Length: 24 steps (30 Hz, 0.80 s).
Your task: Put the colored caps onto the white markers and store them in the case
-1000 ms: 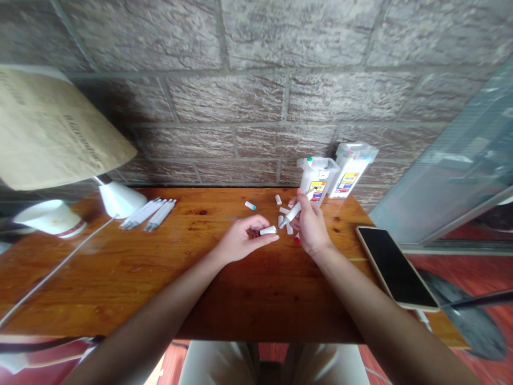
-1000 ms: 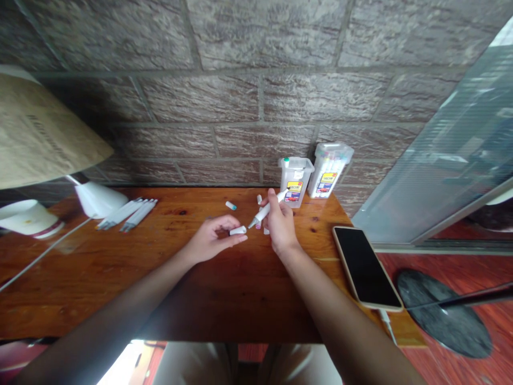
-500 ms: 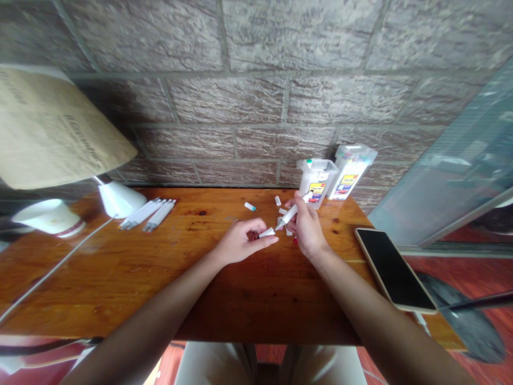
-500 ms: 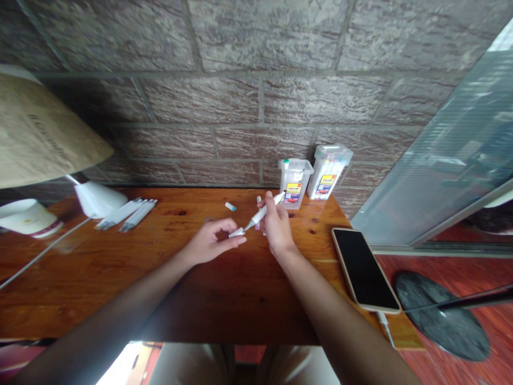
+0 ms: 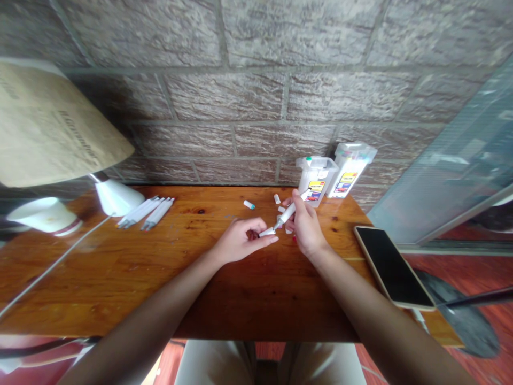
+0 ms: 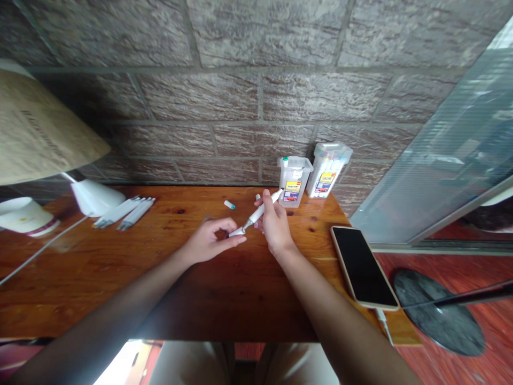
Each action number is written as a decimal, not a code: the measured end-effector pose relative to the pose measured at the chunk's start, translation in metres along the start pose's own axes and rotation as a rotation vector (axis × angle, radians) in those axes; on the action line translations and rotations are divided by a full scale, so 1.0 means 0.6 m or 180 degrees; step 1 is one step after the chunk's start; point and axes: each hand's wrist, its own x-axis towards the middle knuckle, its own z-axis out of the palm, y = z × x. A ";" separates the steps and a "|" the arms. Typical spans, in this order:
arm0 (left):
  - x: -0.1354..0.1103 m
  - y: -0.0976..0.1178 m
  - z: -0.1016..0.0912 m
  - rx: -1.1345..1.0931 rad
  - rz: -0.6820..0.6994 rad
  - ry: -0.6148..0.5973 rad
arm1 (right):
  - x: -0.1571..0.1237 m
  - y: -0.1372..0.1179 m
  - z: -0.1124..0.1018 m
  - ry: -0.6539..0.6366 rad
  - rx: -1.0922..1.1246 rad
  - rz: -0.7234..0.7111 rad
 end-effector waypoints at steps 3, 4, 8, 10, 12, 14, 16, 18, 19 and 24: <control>0.000 0.000 0.001 0.0015 -0.0027 0.0002 | 0.005 0.003 -0.002 -0.0037 0.0207 0.0027; 0.000 0.000 0.001 0.0022 -0.0034 0.0007 | 0.006 0.003 -0.003 -0.0052 0.0271 0.0067; 0.000 0.000 0.003 0.0031 -0.0025 0.0015 | 0.007 0.002 -0.004 -0.0083 0.0360 0.0278; 0.000 0.001 0.003 0.0033 -0.0004 0.0003 | 0.007 0.001 -0.004 -0.0099 0.0366 0.0303; 0.000 0.001 0.003 0.0018 0.0020 0.0002 | 0.008 0.002 -0.003 -0.0135 0.0380 0.0298; 0.000 0.002 0.003 -0.0023 0.0042 0.0007 | 0.009 0.003 -0.003 -0.0165 0.0401 0.0323; 0.000 0.003 0.003 -0.0069 0.0051 0.0007 | 0.009 0.004 -0.003 -0.0170 0.0432 0.0370; 0.000 0.003 0.002 -0.0107 0.0062 -0.0002 | 0.009 0.004 -0.003 -0.0162 0.0458 0.0419; 0.000 0.003 0.002 -0.0124 0.0068 -0.0006 | 0.009 0.005 -0.004 -0.0164 0.0468 0.0437; 0.000 0.000 0.001 -0.0175 0.0061 -0.0027 | 0.012 0.008 -0.004 -0.0212 0.0505 0.0488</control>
